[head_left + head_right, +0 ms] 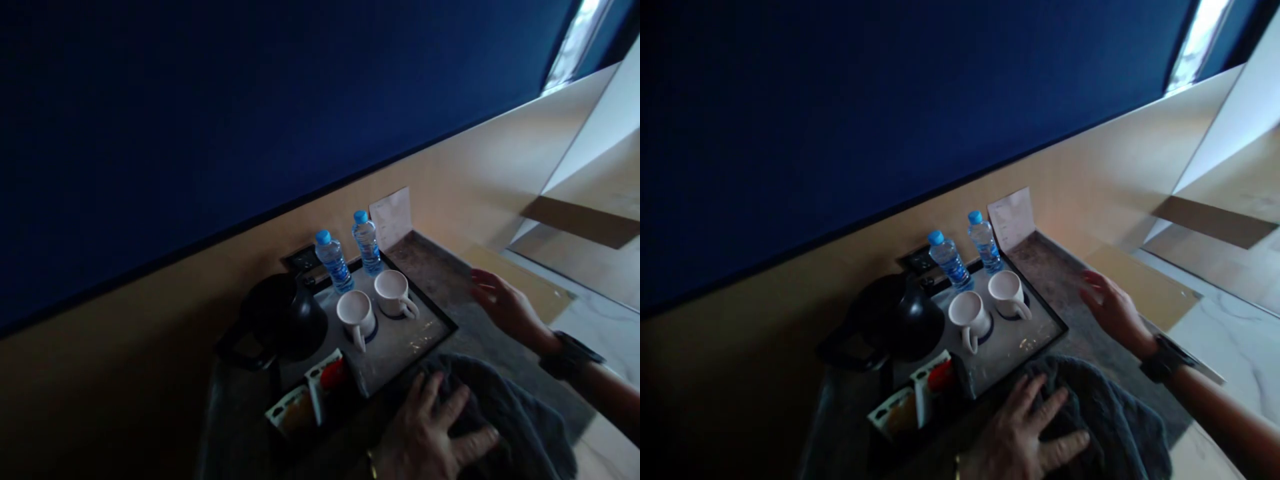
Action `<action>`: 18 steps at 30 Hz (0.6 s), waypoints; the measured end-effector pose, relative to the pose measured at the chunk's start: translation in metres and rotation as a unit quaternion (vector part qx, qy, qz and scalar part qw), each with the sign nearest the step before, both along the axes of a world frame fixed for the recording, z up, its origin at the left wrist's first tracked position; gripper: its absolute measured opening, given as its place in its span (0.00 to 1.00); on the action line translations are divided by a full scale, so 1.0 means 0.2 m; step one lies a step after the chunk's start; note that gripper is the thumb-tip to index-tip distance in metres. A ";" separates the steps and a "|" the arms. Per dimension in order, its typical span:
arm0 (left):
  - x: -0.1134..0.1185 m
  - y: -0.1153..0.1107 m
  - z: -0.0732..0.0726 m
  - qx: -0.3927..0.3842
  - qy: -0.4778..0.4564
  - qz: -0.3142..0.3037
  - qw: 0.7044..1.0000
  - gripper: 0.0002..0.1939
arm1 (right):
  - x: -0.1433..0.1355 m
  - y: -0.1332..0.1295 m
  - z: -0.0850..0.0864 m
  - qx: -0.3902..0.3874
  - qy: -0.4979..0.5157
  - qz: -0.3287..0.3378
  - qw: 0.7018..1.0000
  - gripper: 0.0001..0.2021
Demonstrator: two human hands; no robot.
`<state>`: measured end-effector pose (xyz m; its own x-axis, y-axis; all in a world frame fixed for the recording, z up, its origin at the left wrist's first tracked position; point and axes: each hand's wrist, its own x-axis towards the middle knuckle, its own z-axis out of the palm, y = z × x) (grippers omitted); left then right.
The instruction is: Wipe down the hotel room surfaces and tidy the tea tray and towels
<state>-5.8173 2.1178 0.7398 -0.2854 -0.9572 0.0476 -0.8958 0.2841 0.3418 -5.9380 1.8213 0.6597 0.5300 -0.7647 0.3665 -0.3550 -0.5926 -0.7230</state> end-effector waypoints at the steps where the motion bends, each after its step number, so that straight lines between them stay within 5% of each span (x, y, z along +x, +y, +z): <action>1: -0.05 -0.01 -0.10 0.033 -0.017 -0.002 0.999 0.33 | -0.20 0.01 -0.07 0.014 0.029 -0.052 0.998 0.32; 4: -0.14 -0.19 -0.29 0.087 -0.006 -0.001 0.996 0.39 | -0.66 0.14 -0.26 0.037 0.110 -0.157 0.981 0.33; 6: -0.21 -0.41 -0.33 0.080 0.009 0.003 0.997 0.39 | -0.81 0.27 -0.35 0.011 0.103 -0.155 0.982 0.31; 12: -0.42 -1.07 -0.37 0.036 -0.040 0.041 0.998 0.34 | -0.69 0.45 -0.48 -0.029 -0.001 -0.202 0.979 0.25; 15: -0.45 -1.22 -0.38 0.040 -0.062 0.046 0.996 0.35 | -0.62 0.40 -0.50 -0.026 -0.010 -0.198 0.980 0.25; 18: -0.46 -1.23 -0.34 0.052 -0.088 0.066 0.993 0.34 | -0.59 0.36 -0.48 0.001 -0.016 -0.189 0.982 0.26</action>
